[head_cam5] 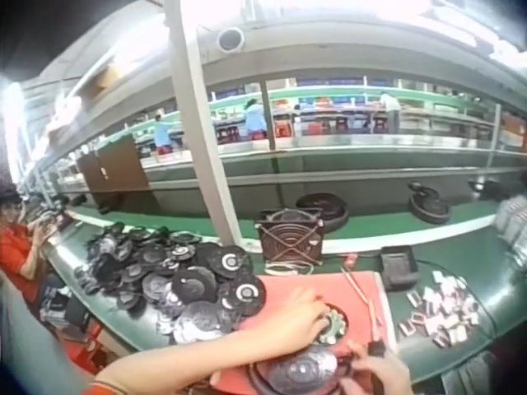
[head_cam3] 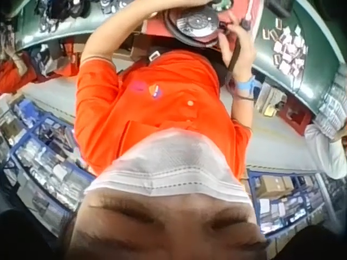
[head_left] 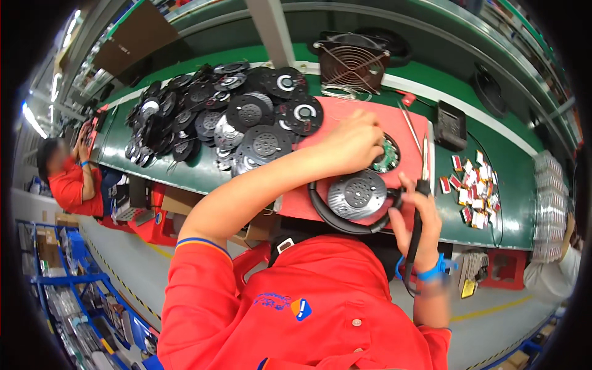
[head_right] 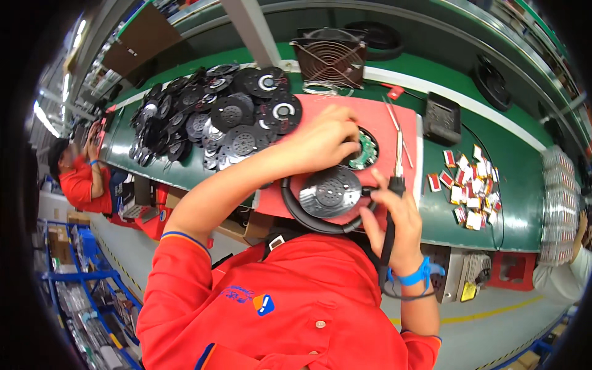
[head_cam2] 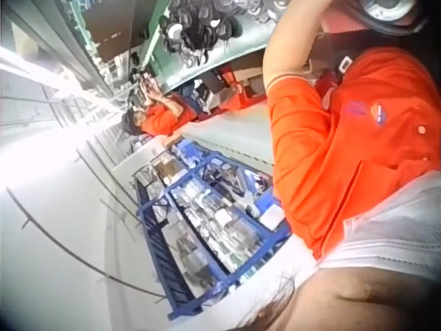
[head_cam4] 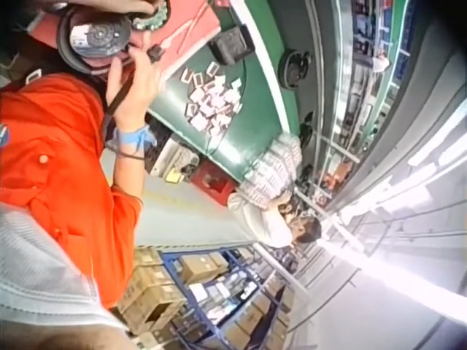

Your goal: The person solders wires onto a circuit board of an electronic component with a soldering iron.

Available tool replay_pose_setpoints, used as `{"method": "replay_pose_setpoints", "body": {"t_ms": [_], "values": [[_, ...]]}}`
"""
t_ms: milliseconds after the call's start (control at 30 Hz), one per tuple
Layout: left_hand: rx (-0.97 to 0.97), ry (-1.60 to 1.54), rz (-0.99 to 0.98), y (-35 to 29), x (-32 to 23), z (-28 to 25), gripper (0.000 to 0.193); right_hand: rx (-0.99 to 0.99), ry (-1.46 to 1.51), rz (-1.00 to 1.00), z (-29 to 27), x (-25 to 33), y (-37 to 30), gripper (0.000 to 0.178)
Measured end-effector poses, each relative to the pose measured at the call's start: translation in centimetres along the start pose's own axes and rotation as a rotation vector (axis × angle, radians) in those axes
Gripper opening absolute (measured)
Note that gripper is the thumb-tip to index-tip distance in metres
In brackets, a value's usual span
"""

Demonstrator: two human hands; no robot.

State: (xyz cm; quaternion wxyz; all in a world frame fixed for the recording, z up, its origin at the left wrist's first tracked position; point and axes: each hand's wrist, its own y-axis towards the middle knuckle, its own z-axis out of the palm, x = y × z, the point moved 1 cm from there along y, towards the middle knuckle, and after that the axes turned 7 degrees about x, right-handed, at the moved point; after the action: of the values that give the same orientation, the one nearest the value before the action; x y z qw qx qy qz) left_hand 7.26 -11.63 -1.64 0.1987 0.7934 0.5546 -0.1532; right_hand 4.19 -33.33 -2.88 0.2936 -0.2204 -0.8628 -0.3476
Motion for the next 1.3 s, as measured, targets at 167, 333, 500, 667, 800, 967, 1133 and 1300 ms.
{"method": "replay_pose_setpoints", "body": {"t_ms": [167,333,500,667,800,967,1133,1300], "values": [[-0.14,0.21,0.393,-3.7,-1.9,-0.8,0.018,0.05,-0.121,-0.072,1.0,-0.6,-0.4,0.038],[-0.341,0.204,0.109,-6.3,1.4,-6.3,0.023,0.101,-0.088,-0.081,0.2,-1.1,1.7,0.036],[-0.348,0.326,-0.444,-4.5,8.2,-9.2,0.022,0.039,-0.144,-0.127,0.5,-1.9,5.5,0.038],[-0.3,0.117,-0.392,-4.6,10.5,-8.4,0.013,0.201,-0.123,-0.059,0.7,-2.3,7.6,0.035],[-0.202,-0.265,-0.281,-6.5,9.0,-10.8,0.011,0.234,-0.166,-0.162,1.1,-3.1,8.4,0.034],[-0.261,-0.531,0.037,-8.3,4.7,-14.3,0.006,0.251,-0.181,-0.3,1.7,-3.5,9.8,0.033],[-0.021,-0.727,-0.211,-7.1,-1.2,-12.9,0.007,0.125,-0.049,-0.215,1.0,-2.9,9.7,0.033],[0.217,-0.943,-0.326,-4.9,-1.9,-6.1,0.006,0.083,0.327,-0.015,0.4,-1.4,8.1,0.038]]}}
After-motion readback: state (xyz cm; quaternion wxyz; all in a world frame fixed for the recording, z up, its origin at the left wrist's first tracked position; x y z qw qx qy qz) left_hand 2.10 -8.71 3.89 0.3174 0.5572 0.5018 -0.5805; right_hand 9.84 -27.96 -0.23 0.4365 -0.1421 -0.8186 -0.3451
